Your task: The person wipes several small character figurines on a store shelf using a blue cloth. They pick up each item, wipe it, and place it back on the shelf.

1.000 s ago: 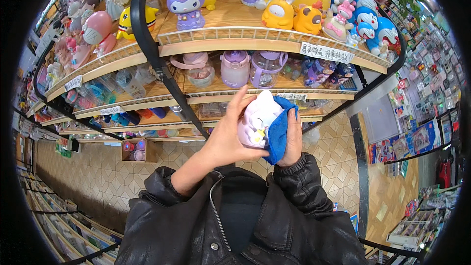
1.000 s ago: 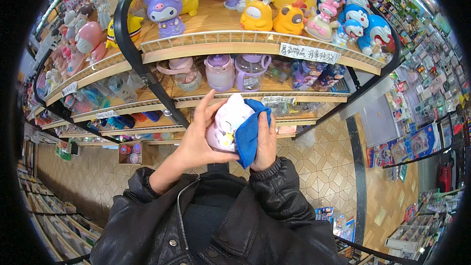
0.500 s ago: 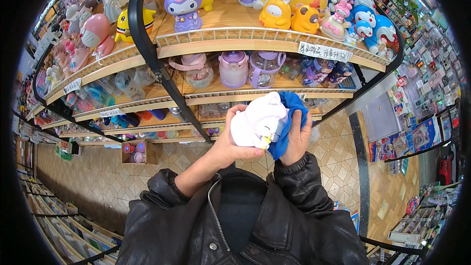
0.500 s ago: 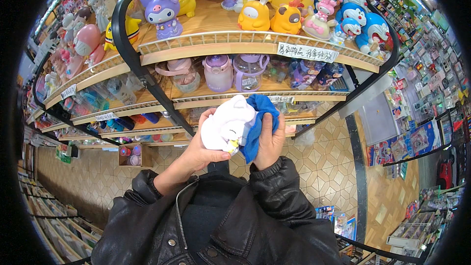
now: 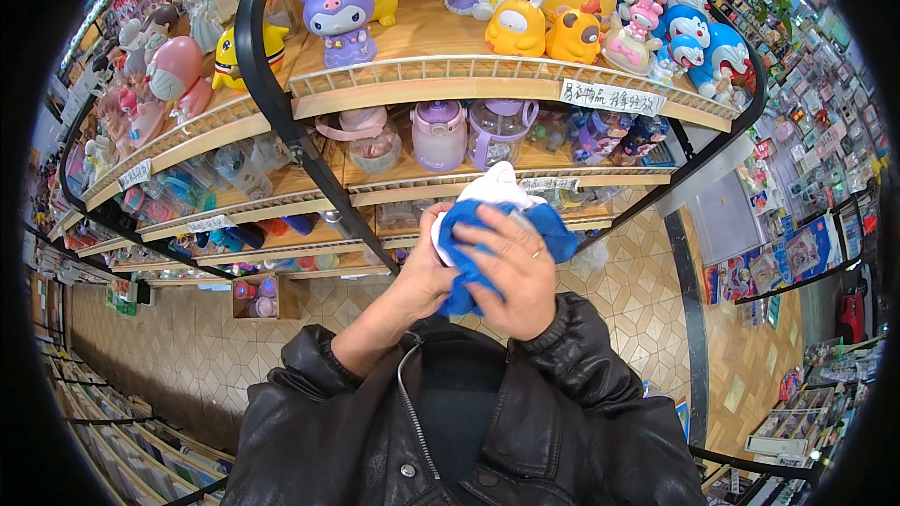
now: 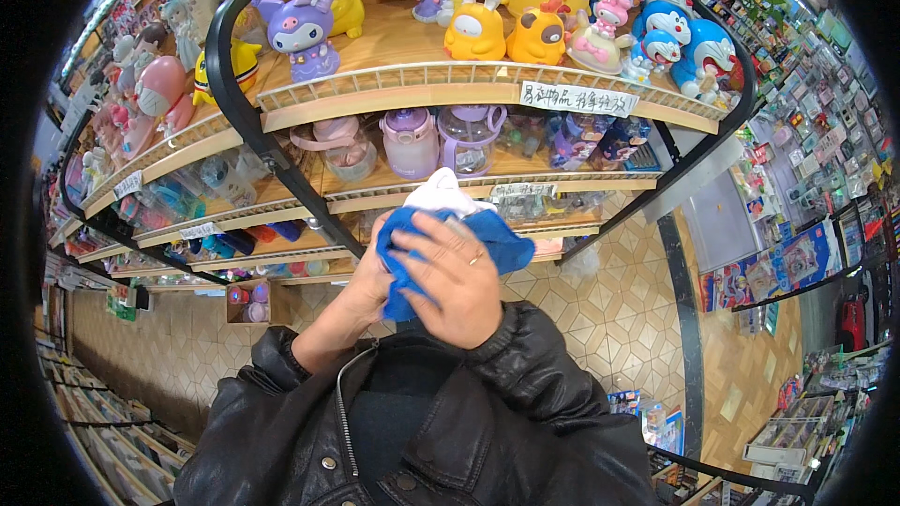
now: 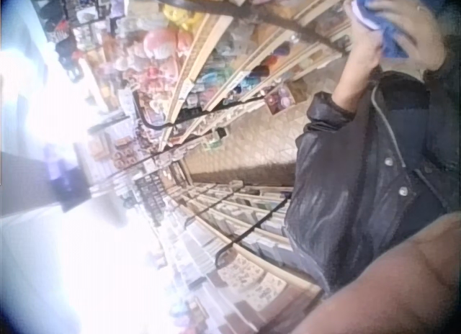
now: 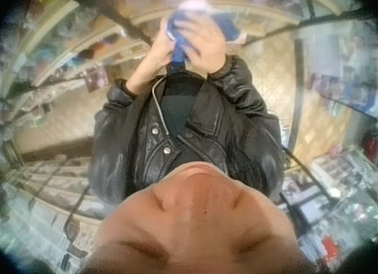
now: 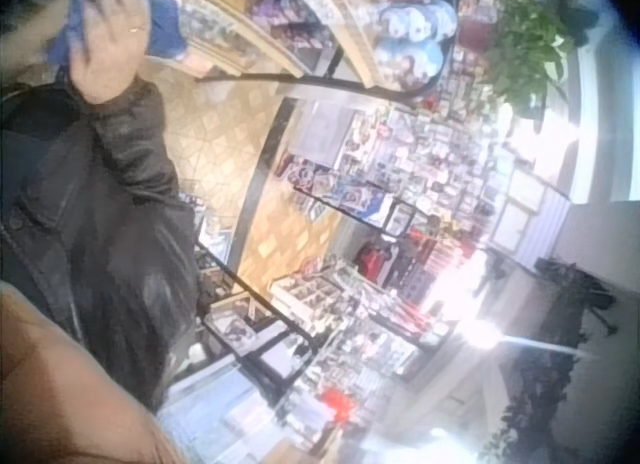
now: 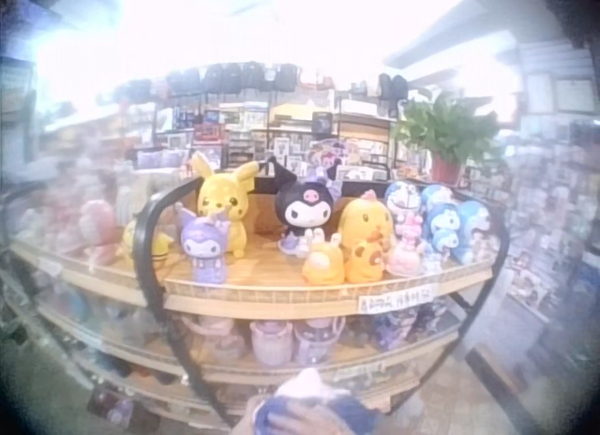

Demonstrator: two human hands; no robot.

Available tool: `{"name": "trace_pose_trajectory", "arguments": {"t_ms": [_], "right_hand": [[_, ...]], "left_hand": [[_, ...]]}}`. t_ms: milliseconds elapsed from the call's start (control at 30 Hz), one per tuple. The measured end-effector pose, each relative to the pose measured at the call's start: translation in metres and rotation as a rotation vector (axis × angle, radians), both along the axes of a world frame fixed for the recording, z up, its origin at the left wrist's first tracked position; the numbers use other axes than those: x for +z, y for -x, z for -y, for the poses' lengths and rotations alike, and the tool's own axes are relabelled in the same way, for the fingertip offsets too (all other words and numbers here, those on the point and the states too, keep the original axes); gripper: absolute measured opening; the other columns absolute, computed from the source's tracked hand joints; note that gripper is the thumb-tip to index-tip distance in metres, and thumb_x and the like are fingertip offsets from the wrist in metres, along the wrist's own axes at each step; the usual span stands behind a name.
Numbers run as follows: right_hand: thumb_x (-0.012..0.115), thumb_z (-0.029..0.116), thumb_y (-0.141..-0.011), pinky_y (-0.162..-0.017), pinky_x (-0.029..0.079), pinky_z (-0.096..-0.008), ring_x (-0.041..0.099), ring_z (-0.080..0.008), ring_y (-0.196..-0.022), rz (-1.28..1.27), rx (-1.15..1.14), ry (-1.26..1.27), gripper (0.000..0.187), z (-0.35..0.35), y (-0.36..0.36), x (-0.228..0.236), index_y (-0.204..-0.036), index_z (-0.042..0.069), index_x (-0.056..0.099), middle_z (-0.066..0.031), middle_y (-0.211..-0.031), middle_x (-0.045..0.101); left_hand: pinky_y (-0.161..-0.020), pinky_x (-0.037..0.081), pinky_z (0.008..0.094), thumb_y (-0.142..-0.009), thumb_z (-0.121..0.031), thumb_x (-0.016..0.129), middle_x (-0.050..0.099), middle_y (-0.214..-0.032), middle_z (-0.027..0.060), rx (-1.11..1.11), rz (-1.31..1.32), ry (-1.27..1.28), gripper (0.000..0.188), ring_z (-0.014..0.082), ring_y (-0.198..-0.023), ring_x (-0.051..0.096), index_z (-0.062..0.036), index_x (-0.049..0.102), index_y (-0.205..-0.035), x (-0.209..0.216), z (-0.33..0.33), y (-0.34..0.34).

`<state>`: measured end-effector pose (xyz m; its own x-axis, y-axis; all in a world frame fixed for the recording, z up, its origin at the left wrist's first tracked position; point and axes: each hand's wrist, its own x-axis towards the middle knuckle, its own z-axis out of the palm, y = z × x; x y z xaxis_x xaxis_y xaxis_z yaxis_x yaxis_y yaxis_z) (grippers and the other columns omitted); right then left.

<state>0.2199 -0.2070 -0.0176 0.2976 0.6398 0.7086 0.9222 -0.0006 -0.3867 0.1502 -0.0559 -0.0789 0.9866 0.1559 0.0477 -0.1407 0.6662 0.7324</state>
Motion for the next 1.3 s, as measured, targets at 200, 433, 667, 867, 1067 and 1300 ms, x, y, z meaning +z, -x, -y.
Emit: {"name": "trace_pose_trajectory", "arguments": {"t_ms": [200,433,667,867,1067,1300], "right_hand": [[0.072,0.012,-0.073,-0.101,0.043,-0.0441,0.06,-0.0285,-0.119,0.084,0.058,-0.057,0.034,0.004,0.0,-0.016,-0.107,0.009,0.071,-0.0072,-0.113,0.069],[0.059,0.001,-0.085,-0.104,0.042,-0.0447,0.057,-0.0383,-0.12,-0.131,-0.082,-0.228,0.027,0.02,-0.009,-0.042,-0.112,-0.001,0.063,-0.0182,-0.118,0.063],[0.047,0.011,-0.102,-0.107,0.039,-0.0425,0.053,-0.0315,-0.126,-0.632,-0.043,-0.433,0.03,0.025,0.002,-0.058,-0.127,-0.005,0.053,-0.0206,-0.133,0.055],[0.047,0.018,-0.104,-0.108,0.039,-0.0423,0.053,-0.0316,-0.125,-0.702,-0.013,-0.466,0.036,0.024,0.005,-0.061,-0.13,-0.006,0.052,-0.0219,-0.134,0.055],[0.051,0.02,-0.102,-0.106,0.04,-0.0438,0.054,-0.0338,-0.124,-0.627,-0.002,-0.477,0.037,0.019,0.009,-0.054,-0.129,-0.005,0.053,-0.0222,-0.132,0.057],[0.064,0.009,-0.084,-0.107,0.037,-0.0458,0.05,-0.0389,-0.126,-0.068,-0.153,-0.105,0.034,0.012,0.012,-0.034,-0.116,0.0,0.065,-0.0178,-0.122,0.063]], "left_hand": [[-0.09,0.053,0.0343,-0.07,0.008,0.077,0.047,-0.129,0.0113,-0.01,-0.028,-0.062,0.091,0.0215,-0.116,0.054,-0.0132,0.024,-0.14,0.001,-0.007,0.003],[-0.105,0.047,0.0474,-0.081,-0.007,0.075,0.051,-0.137,0.0143,-0.092,0.016,0.273,0.075,0.0288,-0.128,0.053,-0.005,0.035,-0.144,0.012,-0.013,0.008],[-0.105,0.048,0.0498,-0.081,-0.014,0.079,0.051,-0.14,0.0132,-0.171,0.022,0.38,0.081,0.029,-0.13,0.051,-0.0054,0.033,-0.147,0.014,-0.011,0.006],[-0.106,0.047,0.0505,-0.08,-0.03,0.083,0.048,-0.144,0.0112,-0.182,0.029,0.419,0.09,0.0295,-0.134,0.047,-0.0073,0.03,-0.15,0.011,-0.012,0.009],[-0.108,0.045,0.0501,-0.079,-0.039,0.083,0.047,-0.146,0.0103,-0.183,0.036,0.417,0.095,0.029,-0.134,0.048,-0.0085,0.03,-0.151,0.006,-0.011,0.01],[-0.109,0.044,0.0429,-0.079,-0.009,0.082,0.046,-0.141,0.01,-0.005,0.055,0.25,0.087,0.0247,-0.13,0.049,-0.0096,0.027,-0.146,0.012,-0.003,0.011]]}}
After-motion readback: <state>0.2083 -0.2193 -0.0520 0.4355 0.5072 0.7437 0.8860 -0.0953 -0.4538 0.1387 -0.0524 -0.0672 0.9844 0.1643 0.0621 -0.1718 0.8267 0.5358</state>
